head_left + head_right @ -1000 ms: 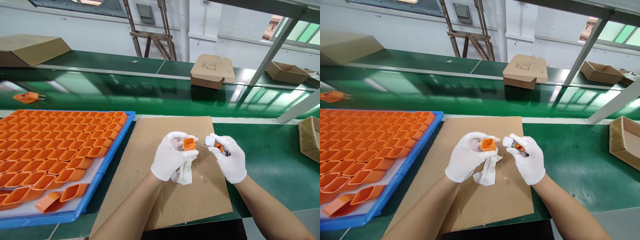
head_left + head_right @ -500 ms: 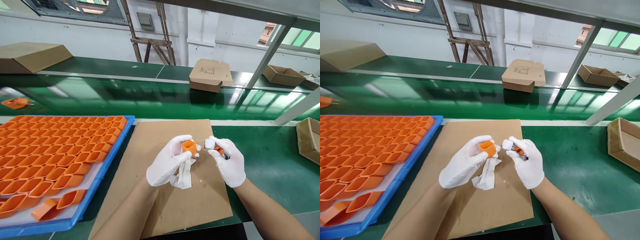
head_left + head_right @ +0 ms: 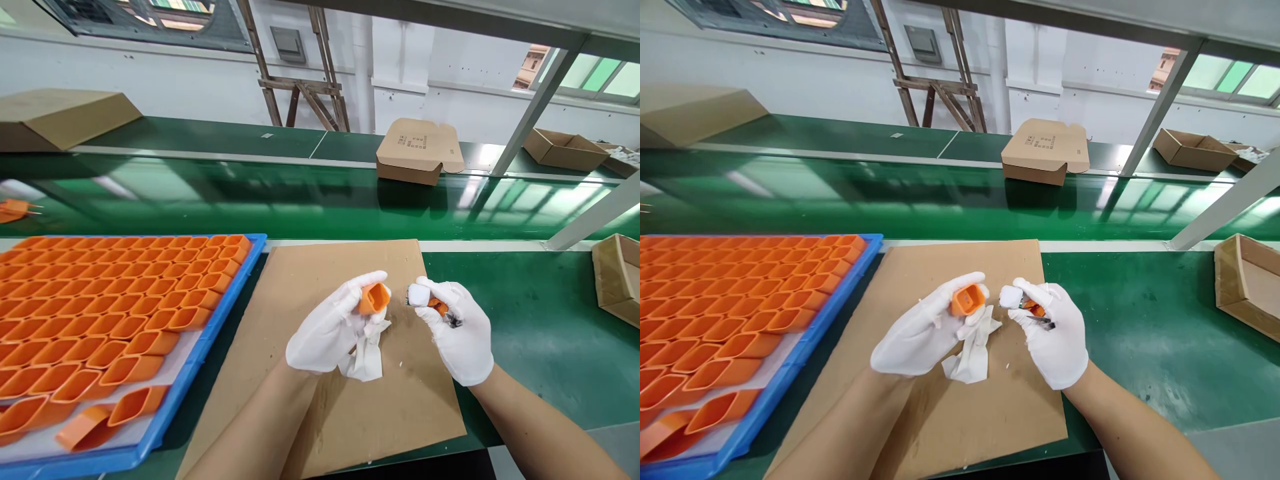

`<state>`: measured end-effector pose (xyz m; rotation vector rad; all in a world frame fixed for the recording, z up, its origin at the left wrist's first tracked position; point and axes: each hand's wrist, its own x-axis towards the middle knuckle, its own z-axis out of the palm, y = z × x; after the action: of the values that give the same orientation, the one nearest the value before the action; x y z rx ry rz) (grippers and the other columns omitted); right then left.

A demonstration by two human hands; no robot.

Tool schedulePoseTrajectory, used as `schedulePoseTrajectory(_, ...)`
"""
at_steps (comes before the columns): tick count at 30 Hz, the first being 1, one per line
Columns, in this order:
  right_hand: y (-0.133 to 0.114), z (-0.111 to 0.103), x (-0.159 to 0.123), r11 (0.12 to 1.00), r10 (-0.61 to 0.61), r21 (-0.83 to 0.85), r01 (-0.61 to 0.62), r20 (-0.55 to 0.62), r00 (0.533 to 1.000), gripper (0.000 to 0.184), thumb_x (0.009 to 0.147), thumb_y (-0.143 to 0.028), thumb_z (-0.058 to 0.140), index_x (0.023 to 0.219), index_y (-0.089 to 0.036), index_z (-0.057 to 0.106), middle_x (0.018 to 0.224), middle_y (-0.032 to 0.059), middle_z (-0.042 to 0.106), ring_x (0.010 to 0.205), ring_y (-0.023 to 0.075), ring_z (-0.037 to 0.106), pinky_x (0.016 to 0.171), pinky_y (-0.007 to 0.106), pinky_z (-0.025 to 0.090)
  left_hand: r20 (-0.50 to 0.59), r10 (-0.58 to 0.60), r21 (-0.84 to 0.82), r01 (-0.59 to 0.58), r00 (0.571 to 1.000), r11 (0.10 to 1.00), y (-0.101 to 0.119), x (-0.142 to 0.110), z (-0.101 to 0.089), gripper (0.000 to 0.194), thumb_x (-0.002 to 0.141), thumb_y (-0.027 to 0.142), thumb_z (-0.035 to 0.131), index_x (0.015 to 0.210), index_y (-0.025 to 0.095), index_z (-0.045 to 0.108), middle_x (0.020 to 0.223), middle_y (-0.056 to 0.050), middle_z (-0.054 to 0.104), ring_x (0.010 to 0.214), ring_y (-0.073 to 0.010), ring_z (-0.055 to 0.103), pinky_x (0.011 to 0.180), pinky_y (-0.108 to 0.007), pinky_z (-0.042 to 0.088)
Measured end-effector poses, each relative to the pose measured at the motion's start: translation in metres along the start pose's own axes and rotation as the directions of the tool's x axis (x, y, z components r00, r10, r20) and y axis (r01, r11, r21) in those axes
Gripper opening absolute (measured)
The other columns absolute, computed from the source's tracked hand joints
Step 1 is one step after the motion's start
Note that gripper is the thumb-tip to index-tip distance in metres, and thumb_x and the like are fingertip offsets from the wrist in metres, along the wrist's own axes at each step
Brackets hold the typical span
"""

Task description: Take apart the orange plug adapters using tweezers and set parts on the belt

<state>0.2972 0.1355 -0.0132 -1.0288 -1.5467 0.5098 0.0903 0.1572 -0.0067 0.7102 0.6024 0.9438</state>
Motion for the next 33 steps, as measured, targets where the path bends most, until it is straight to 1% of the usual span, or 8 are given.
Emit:
schedulePoseTrajectory(4,-0.004,0.001,0.000,0.996,-0.066,-0.061,0.068,0.036,0.997,0.045,0.089,-0.011,0.066,0.127,-0.037,0.070,0.087,0.0008,0.069,0.076,0.0165,0.065,0.065,0.029,0.057,-0.103,0.011,0.044,-0.007,0.995,0.999,-0.003,0.004,0.003,0.030,0.088,0.053,0.068,0.105,0.028,0.068,0.062,0.003,0.056,0.050,-0.0107,0.044,0.060,-0.029,0.048)
schedulePoseTrajectory(7,-0.006,0.002,-0.001,0.986,-0.106,-0.121,0.112,0.061,0.993,0.044,0.089,-0.011,0.066,0.125,-0.035,0.070,0.080,-0.0005,0.067,0.069,0.0156,0.061,0.061,0.028,0.056,-0.111,0.029,0.057,-0.023,0.993,0.998,-0.003,0.004,0.005,0.034,0.084,0.053,0.073,0.106,0.028,0.067,0.061,0.003,0.057,0.051,-0.0114,0.045,0.060,-0.030,0.048)
schedulePoseTrajectory(11,-0.007,0.001,-0.002,0.977,-0.127,-0.163,0.137,0.070,0.989,0.043,0.088,-0.010,0.067,0.123,-0.034,0.071,0.080,-0.0001,0.067,0.069,0.0151,0.061,0.058,0.026,0.055,-0.104,0.054,0.064,-0.047,0.993,0.997,-0.003,0.003,0.010,0.043,0.079,0.054,0.078,0.107,0.025,0.065,0.063,0.002,0.062,0.050,-0.0106,0.048,0.054,-0.026,0.044)
schedulePoseTrajectory(15,-0.007,0.000,-0.002,0.973,-0.169,-0.144,0.179,0.080,0.982,0.049,0.090,-0.007,0.064,0.130,-0.035,0.067,0.083,-0.0004,0.068,0.072,0.0144,0.063,0.063,0.026,0.056,-0.151,0.016,0.107,0.000,0.988,0.994,-0.001,0.002,0.013,0.056,0.073,0.063,0.080,0.104,0.021,0.063,0.057,0.004,0.061,0.046,-0.0106,0.049,0.047,-0.023,0.042)
schedulePoseTrajectory(19,-0.008,-0.001,-0.001,0.956,-0.239,-0.147,0.255,0.120,0.964,0.051,0.093,-0.010,0.064,0.137,-0.035,0.061,0.084,0.0001,0.069,0.076,0.0149,0.065,0.064,0.026,0.057,-0.202,-0.046,0.141,0.076,0.978,0.987,0.000,0.001,0.015,0.060,0.066,0.064,0.085,0.100,0.019,0.063,0.057,0.003,0.064,0.049,-0.0121,0.057,0.045,-0.021,0.044)
schedulePoseTrajectory(25,-0.012,-0.002,0.001,0.916,-0.306,-0.220,0.337,0.163,0.938,0.044,0.096,-0.015,0.062,0.137,-0.030,0.061,0.084,0.0010,0.072,0.074,0.0136,0.066,0.065,0.024,0.056,-0.205,-0.056,0.136,0.085,0.977,0.987,-0.001,0.000,0.018,0.061,0.059,0.062,0.089,0.094,0.018,0.067,0.063,0.001,0.069,0.045,-0.0090,0.058,0.042,-0.019,0.048)
schedulePoseTrajectory(29,-0.011,-0.002,0.001,0.897,-0.307,-0.276,0.345,0.173,0.936,0.036,0.098,-0.018,0.059,0.133,-0.028,0.063,0.082,0.0013,0.071,0.072,0.0132,0.065,0.062,0.023,0.055,-0.179,-0.030,0.142,0.055,0.983,0.988,-0.001,0.000,0.018,0.057,0.060,0.059,0.090,0.092,0.018,0.068,0.064,0.001,0.070,0.046,-0.0088,0.060,0.041,-0.017,0.049)
schedulePoseTrajectory(33,-0.008,-0.003,-0.003,0.883,-0.299,-0.309,0.352,0.208,0.931,0.038,0.096,-0.015,0.062,0.132,-0.025,0.063,0.084,0.0010,0.072,0.071,0.0129,0.066,0.063,0.024,0.054,-0.146,-0.042,0.113,0.059,0.988,0.992,-0.001,0.000,0.018,0.054,0.060,0.057,0.091,0.091,0.018,0.069,0.066,0.000,0.072,0.047,-0.0087,0.062,0.040,-0.015,0.049)
